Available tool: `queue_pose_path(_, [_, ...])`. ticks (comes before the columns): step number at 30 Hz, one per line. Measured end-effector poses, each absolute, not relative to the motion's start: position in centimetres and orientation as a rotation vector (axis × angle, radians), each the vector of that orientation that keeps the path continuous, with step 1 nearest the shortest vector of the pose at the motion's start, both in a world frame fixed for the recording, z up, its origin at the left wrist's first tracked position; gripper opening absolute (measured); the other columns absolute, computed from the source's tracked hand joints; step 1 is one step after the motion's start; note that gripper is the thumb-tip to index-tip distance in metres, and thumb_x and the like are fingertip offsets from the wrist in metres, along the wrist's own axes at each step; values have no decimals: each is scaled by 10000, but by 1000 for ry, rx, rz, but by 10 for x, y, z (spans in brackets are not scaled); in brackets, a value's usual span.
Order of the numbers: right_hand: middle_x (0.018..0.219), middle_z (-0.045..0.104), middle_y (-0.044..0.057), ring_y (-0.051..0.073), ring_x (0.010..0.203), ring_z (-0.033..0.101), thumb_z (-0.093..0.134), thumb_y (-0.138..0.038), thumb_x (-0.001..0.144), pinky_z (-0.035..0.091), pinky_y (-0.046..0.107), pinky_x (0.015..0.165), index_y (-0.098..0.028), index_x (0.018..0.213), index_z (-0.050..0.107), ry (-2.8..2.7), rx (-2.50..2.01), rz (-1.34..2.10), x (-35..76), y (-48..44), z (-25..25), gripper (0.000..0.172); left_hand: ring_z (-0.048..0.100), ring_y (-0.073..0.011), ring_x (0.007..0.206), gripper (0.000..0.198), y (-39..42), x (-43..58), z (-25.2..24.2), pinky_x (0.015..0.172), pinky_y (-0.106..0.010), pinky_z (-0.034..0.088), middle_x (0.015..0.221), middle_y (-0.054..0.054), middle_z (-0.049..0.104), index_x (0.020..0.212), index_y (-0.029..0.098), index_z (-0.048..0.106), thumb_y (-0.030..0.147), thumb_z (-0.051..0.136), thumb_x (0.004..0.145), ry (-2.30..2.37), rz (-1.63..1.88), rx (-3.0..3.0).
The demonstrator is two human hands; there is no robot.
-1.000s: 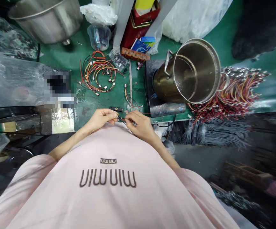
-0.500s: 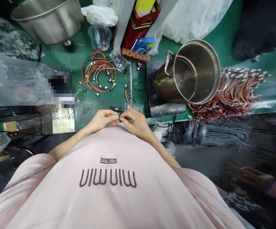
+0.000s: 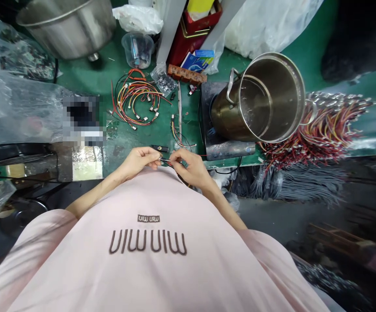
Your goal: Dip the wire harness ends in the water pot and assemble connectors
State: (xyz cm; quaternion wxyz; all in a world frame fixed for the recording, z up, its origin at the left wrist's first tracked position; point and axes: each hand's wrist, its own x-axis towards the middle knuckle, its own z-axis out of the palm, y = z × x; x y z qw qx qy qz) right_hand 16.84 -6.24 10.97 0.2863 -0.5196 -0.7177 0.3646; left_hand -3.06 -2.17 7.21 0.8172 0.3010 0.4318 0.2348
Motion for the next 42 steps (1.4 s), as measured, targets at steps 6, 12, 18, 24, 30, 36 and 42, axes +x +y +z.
queue_pose_path(6, [905, 654, 54, 153, 873, 633, 458, -64, 880, 517, 299, 779, -203, 829, 637, -1934, -1258, 928, 172, -62, 109, 232, 607, -90, 521, 399, -21, -31, 70, 577, -225, 511, 625, -17, 685, 780, 124, 697, 458, 837, 613, 926, 497, 577])
queue_pose_path(12, [996, 685, 79, 186, 931, 654, 566, -180, 882, 549, 360, 850, -219, 922, 687, -1943, -1348, 787, 173, -66, 101, 133, 598, -87, 505, 437, -19, -31, 70, 563, -226, 514, 606, -12, 675, 805, 122, 696, 466, 854, 586, 912, 480, 511])
queue_pose_path(18, [1005, 683, 81, 182, 927, 654, 575, -202, 892, 547, 346, 840, -216, 887, 678, -1963, -1337, 753, 170, -66, 98, 104, 599, -88, 505, 437, -20, -30, 72, 555, -220, 508, 603, -12, 673, 773, 123, 681, 458, 869, 566, 892, 492, 502])
queue_pose_path(24, [977, 661, 73, 192, 919, 631, 562, -174, 862, 526, 365, 839, -215, 838, 630, -1935, -1361, 774, 163, -67, 100, 83, 609, -92, 533, 414, -23, -29, 70, 593, -233, 508, 645, -19, 688, 765, 123, 667, 468, 835, 609, 923, 507, 602])
queue_pose_path(30, [934, 654, 70, 196, 900, 629, 545, -153, 838, 533, 349, 788, -226, 802, 600, -1997, -1406, 623, 155, -66, 98, 98, 615, -95, 557, 389, -24, -30, 70, 619, -245, 508, 661, -16, 689, 770, 128, 665, 462, 813, 636, 926, 511, 652])
queue_pose_path(36, [911, 642, 72, 197, 896, 623, 529, -130, 820, 532, 338, 779, -224, 781, 577, -1996, -1406, 572, 147, -65, 95, 113, 623, -103, 582, 412, -24, -30, 67, 637, -257, 517, 671, -18, 688, 776, 128, 672, 483, 818, 626, 943, 530, 668])
queue_pose_path(42, [868, 636, 34, 166, 833, 625, 555, -170, 823, 531, 326, 765, -212, 816, 550, -1777, -1414, 1027, 154, -60, 99, 42, 624, -94, 585, 387, -23, -30, 69, 650, -247, 531, 668, -3, 680, 839, 137, 685, 444, 821, 646, 901, 565, 599])
